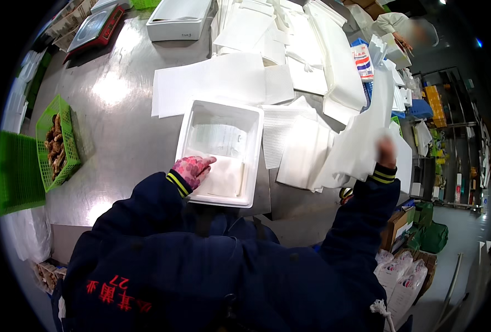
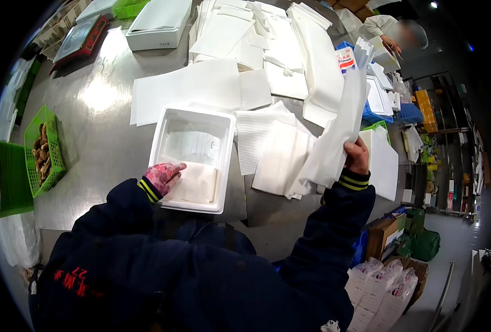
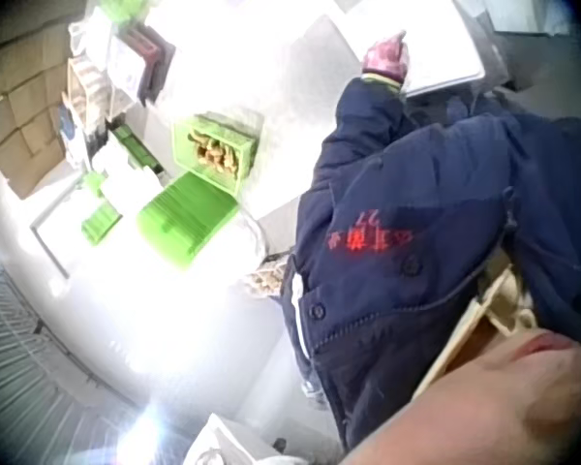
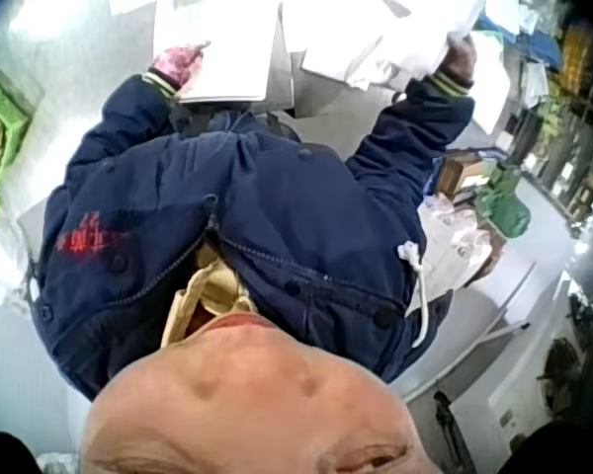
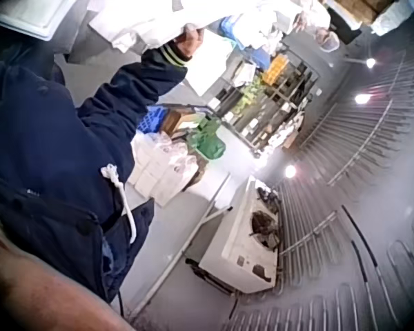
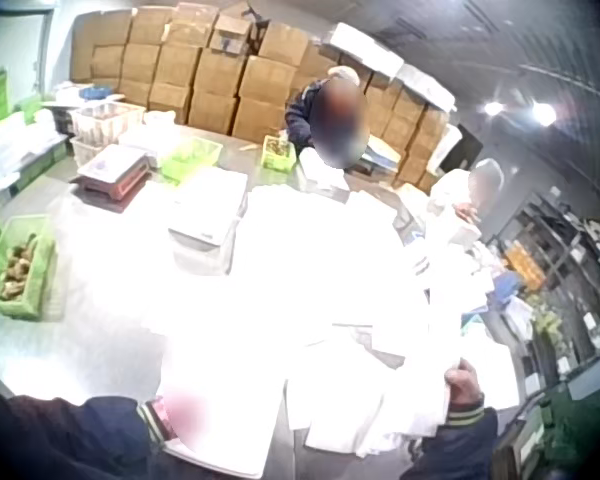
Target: The person places large mushrooms into a white foam box lined with white paper, then sets it aside and prepares another box by lining it with paper.
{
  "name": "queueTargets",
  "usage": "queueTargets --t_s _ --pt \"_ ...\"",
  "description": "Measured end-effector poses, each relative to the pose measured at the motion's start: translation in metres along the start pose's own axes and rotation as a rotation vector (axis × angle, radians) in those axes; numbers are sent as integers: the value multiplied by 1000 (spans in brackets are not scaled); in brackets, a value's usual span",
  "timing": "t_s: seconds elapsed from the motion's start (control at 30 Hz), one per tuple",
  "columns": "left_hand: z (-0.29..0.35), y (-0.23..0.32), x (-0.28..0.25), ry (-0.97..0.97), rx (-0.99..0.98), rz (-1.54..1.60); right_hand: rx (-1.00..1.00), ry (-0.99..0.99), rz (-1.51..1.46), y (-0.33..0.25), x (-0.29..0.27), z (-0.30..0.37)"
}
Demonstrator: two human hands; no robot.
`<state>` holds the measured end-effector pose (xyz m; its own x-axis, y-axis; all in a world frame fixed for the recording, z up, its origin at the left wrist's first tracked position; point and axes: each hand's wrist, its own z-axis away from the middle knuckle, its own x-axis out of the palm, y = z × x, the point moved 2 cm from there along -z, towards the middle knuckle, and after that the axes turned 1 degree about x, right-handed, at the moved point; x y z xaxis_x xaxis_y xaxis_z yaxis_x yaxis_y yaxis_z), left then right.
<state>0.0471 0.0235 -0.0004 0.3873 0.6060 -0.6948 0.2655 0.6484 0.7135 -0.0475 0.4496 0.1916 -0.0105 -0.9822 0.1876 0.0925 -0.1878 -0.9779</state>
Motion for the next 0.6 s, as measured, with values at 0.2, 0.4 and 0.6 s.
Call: queueTargets --t_s 0.2,0.4,0.6 --pt "-61 48 -11 -116 -110 1182 14 -266 -172 -10 69 4" --pt "-116 92 19 -479 -219 2051 53 -466 -446 25 125 21" --pt "-91 72 -25 -262 -36 2150 167 -291 -257 100 103 43"
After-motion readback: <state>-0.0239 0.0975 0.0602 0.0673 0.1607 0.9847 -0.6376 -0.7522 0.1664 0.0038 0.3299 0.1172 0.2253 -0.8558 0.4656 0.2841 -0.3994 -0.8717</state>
